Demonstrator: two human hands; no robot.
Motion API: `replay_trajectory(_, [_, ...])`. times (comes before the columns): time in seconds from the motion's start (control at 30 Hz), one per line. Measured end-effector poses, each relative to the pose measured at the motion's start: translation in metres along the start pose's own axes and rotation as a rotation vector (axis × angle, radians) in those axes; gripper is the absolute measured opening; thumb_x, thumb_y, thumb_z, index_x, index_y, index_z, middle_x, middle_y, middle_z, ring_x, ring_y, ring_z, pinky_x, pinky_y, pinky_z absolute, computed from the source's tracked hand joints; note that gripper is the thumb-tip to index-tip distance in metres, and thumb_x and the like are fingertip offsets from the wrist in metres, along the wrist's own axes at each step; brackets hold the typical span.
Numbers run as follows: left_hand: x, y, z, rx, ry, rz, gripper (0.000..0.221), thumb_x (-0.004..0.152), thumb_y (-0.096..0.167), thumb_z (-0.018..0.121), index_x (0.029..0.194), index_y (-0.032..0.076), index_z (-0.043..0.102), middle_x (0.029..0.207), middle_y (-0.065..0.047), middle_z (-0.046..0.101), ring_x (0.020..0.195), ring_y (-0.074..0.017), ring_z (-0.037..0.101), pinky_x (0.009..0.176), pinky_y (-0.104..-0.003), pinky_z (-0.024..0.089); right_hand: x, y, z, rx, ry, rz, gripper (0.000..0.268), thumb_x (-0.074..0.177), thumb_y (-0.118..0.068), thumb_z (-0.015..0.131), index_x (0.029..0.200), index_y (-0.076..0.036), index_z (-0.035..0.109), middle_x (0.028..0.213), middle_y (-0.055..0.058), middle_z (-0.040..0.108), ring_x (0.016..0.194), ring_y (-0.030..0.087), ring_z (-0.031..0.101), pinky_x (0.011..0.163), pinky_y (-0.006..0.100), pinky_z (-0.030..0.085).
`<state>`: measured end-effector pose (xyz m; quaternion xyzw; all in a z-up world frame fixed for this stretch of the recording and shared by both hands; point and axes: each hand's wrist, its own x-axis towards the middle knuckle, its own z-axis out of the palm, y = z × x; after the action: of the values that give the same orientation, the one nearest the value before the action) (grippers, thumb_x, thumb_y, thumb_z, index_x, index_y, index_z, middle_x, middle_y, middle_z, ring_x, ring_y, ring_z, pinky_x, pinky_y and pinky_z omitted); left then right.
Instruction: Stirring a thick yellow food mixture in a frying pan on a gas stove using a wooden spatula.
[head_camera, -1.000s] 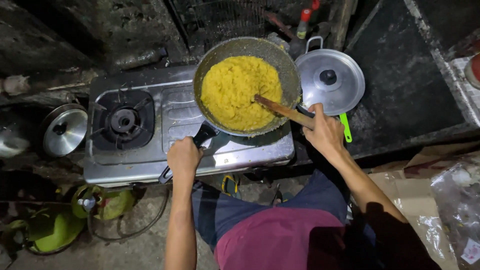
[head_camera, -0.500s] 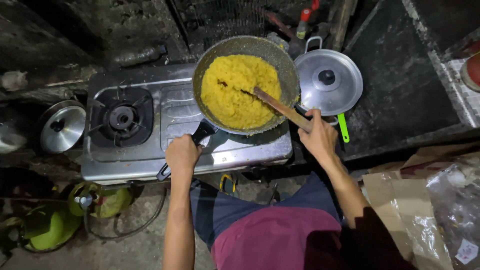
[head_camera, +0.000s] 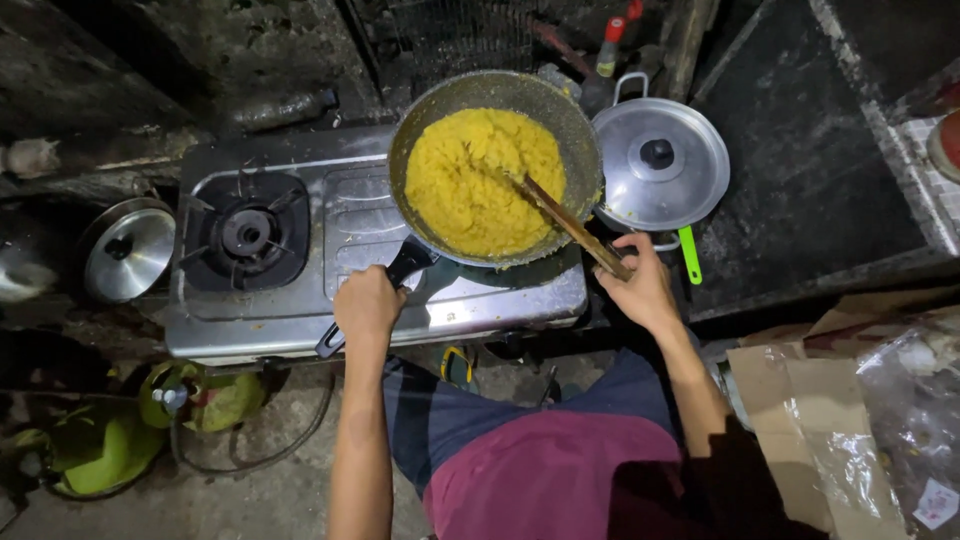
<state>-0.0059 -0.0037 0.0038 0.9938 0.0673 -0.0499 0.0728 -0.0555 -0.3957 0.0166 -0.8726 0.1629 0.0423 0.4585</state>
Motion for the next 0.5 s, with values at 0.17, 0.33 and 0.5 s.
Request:
replay_trajectory(0.17, [0.000, 0.000, -0.003, -0.013, -0.008, -0.008, 0.034, 0.078, 0.028, 0.080, 0.099, 0.002, 0.076, 0.086, -0.023, 0.073, 0.088, -0.0473, 0.075, 0.078, -0.054, 0.061, -0.024, -0.007, -0.010, -0.201, 0.148, -0.047, 0.060, 0.078, -0.026, 0.084, 0.127, -0.015, 0.051, 0.095, 0.015, 0.074, 0.087, 0.039, 0.072, 0.079, 0.050, 0.053])
replay_trajectory(0.33, [0.000, 0.000, -0.004, -0.024, -0.020, -0.008, 0.034, 0.079, 0.028, 0.079, 0.099, 0.002, 0.076, 0.087, -0.023, 0.073, 0.088, -0.0476, 0.075, 0.078, -0.054, 0.060, -0.004, 0.050, 0.000, -0.491, 0.478, -0.536, 0.051, 0.081, -0.030, 0.087, 0.122, -0.016, 0.060, 0.092, 0.009, 0.074, 0.083, 0.031, 0.072, 0.076, 0.044, 0.056])
replay_trajectory(0.5, [0.000, -0.001, 0.000, -0.035, -0.014, -0.015, 0.032, 0.078, 0.027, 0.078, 0.098, 0.002, 0.076, 0.086, -0.023, 0.073, 0.086, -0.0474, 0.075, 0.077, -0.054, 0.060, 0.029, 0.071, -0.026, -0.821, 0.658, -0.948, 0.028, 0.097, -0.035, 0.069, 0.116, -0.014, 0.071, 0.081, 0.003, 0.063, 0.073, 0.021, 0.065, 0.068, 0.035, 0.054])
